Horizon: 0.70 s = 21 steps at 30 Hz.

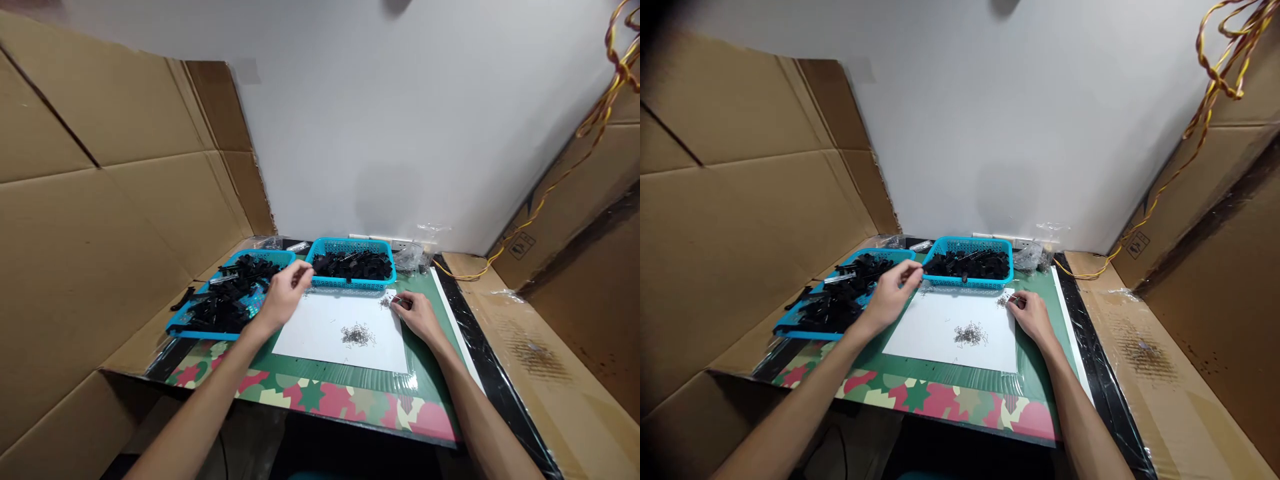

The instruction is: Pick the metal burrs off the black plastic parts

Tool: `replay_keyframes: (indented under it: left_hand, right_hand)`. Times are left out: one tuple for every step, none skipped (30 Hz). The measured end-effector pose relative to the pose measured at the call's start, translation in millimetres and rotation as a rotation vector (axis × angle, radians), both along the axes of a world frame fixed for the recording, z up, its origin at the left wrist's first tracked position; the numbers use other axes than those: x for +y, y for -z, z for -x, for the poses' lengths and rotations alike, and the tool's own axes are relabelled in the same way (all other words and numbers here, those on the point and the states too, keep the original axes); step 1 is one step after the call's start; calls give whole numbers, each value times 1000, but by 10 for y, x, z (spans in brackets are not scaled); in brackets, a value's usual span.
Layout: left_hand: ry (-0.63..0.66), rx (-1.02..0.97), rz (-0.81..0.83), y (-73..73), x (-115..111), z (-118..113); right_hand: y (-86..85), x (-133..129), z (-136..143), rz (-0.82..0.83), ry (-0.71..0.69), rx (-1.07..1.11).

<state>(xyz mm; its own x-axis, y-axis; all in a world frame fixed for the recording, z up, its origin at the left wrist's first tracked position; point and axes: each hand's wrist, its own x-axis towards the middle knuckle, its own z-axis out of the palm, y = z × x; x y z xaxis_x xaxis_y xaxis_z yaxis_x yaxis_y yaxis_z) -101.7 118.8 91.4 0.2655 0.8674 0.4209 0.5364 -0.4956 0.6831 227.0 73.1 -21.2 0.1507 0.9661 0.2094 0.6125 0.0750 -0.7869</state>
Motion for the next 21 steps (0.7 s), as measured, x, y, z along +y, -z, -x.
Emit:
replay_keyframes:
  left_hand:
    - [89, -20, 62, 80, -92, -118]
    - [168, -33, 125, 165, -173, -232]
    - [230, -36, 178, 251, -244, -340]
    - [275, -28, 216, 333, -305, -439]
    - [303, -3, 235, 404, -355, -527]
    - [318, 29, 238, 461, -393, -604]
    - [326, 63, 239, 502, -419, -670]
    - [332, 92, 229, 527, -430, -725]
    - [338, 111, 212, 537, -428, -773]
    - [345, 117, 191, 536, -412, -814]
    - [354, 111, 164, 528, -384, -851]
    - [366, 100, 137, 518, -348, -886]
    - [380, 93, 114, 509, -306, -920]
    - [396, 96, 95, 505, -264, -953]
    - [414, 111, 79, 508, -223, -987]
    - [434, 136, 67, 518, -189, -1018]
    - [449, 162, 58, 534, -162, -1047]
    - [458, 183, 52, 557, -144, -1072]
    - [456, 190, 49, 584, -134, -1092]
    - [446, 182, 50, 614, -131, -1106]
    - [428, 161, 53, 646, -134, -1113]
  right_hand:
    - [1, 0, 8, 7, -7, -2]
    - [2, 0, 13, 14, -14, -3]
    - [3, 2, 16, 20, -21, -2]
    - [4, 3, 15, 26, -28, 0]
    - [5, 5, 11, 30, -35, 4]
    - [6, 5, 3, 33, -44, 7]
    - [5, 4, -7, 35, -53, 12]
    - [3, 2, -20, 36, -62, 19]
    - [0, -1, -33, 37, -71, 28]
    - [-5, -4, -46, 37, -79, 39]
    - [-10, -7, -56, 36, -86, 53]
    - [-15, -10, -63, 35, -93, 67]
    - [-20, -11, -68, 33, -97, 82]
    - [-24, -11, -69, 29, -100, 96]
    - [-26, -9, -68, 24, -100, 109]
    - [-27, -6, -66, 16, -95, 122]
    - [-25, -1, -64, 5, -85, 131]
    - [-21, 5, -65, -6, -69, 138]
    - [-14, 12, -68, -15, -51, 141]
    - [-6, 20, -74, -20, -34, 140]
    - [4, 29, -83, -20, -19, 136]
